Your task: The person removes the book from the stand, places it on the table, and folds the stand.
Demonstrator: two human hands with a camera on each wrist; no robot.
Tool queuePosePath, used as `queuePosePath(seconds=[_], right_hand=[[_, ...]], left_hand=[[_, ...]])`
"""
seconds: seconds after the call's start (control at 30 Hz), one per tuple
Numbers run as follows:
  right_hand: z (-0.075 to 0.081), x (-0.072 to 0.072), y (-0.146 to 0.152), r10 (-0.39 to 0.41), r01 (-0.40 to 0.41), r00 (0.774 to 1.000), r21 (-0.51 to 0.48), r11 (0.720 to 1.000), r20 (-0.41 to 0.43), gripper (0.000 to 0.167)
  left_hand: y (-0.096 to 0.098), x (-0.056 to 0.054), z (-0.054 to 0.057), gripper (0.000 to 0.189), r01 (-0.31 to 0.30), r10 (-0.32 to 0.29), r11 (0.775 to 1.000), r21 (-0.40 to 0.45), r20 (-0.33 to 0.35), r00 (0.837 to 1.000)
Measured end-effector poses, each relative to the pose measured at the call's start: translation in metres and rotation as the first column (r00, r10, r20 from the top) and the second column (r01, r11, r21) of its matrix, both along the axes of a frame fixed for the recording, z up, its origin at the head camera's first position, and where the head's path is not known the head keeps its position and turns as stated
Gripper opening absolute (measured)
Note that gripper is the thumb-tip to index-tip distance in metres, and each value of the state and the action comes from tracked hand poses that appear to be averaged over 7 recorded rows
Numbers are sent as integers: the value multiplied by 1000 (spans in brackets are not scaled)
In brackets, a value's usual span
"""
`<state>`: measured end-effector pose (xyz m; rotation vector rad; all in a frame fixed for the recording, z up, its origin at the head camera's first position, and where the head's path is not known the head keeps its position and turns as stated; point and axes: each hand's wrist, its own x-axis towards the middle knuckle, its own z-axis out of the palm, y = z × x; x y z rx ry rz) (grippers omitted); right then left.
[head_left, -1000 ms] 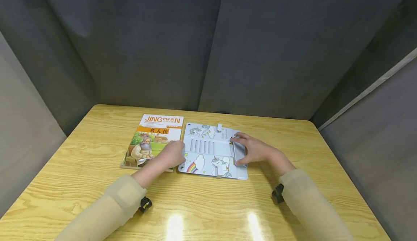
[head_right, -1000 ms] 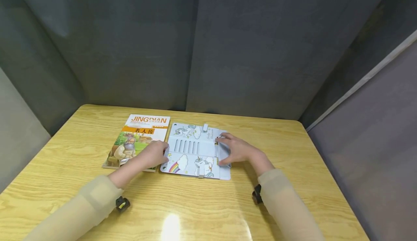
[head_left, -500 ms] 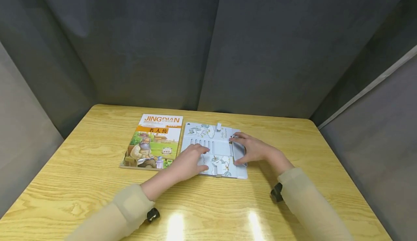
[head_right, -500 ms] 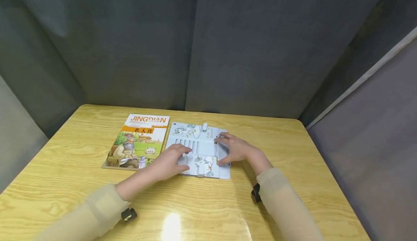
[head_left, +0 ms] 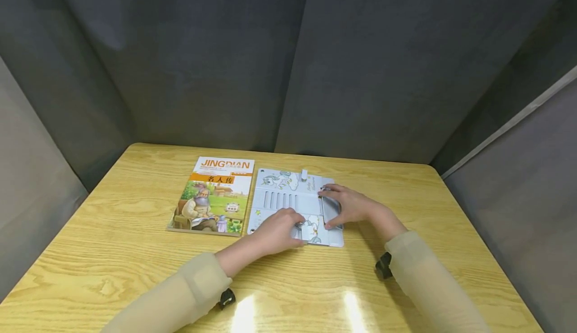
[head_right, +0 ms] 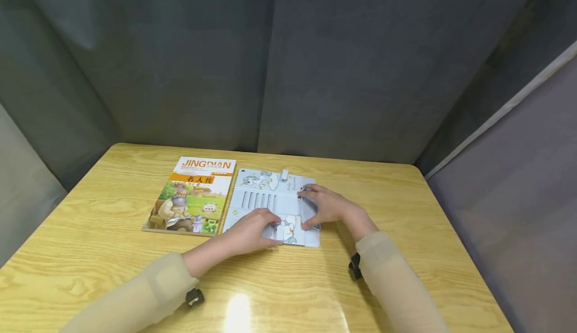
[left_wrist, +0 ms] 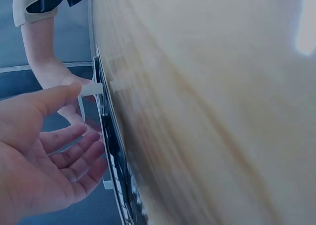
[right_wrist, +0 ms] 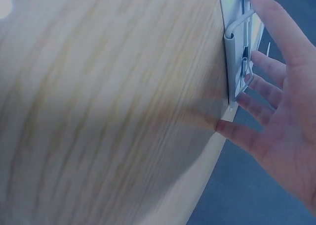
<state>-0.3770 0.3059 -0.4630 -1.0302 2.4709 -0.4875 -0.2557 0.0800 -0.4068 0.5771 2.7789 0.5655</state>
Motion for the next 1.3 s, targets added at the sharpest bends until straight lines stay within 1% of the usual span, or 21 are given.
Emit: queuePosePath(seconds=[0.17,0.33,0.43,0.5,0.57,0.67,0.73,0.83,0.93,1.0,1.17,1.3], right_hand=[[-1,-1,0,1,-1,1000,5,1000,4,105],[-1,-1,-1,-15,15,1000,29,999,17,112],[-1,-1,-2,-21,19,999,44,999,38,114],[0,-2,-3,-22,19,998,47,999,54,112],[2,-2,-4,-37,35,997,35,999,70,109],[5,-4,-8,-89,89,993,-4,996,73,101],[6,-6,-12,-127,129,990,-45,991,60,95],[4,-10,-18,-162,164,986,-103,981,30,86],[1,-15,-25,-174,172,985,-155,973,3,77],[0,-18,-30,-184,180,983,-183,967,-10,72],[-5,-28,-47,-223,213,975,-261,942,-10,60],[-9,-38,-60,-274,260,962,-290,921,-11,55]], left_hand=[[5,-2,0,45,0,0,1000,-8,-8,1000],[7,-4,-4,41,-9,8,1000,-17,-22,1000],[7,-5,-6,40,-9,9,1000,-17,-31,999],[7,-5,-6,38,-8,8,1000,-12,-36,999],[7,-4,-5,38,-8,8,1000,-4,-36,999],[7,-3,-3,38,-4,4,1000,7,-43,999],[7,-2,-2,38,2,-2,1000,12,-52,999],[5,-2,0,41,-3,3,999,33,-27,1000],[0,-3,1,44,-29,27,997,69,30,999],[-5,-3,2,44,-49,44,994,94,56,997],[-19,-2,4,40,-90,80,988,127,82,993],[-28,0,7,38,-120,106,981,153,99,989]])
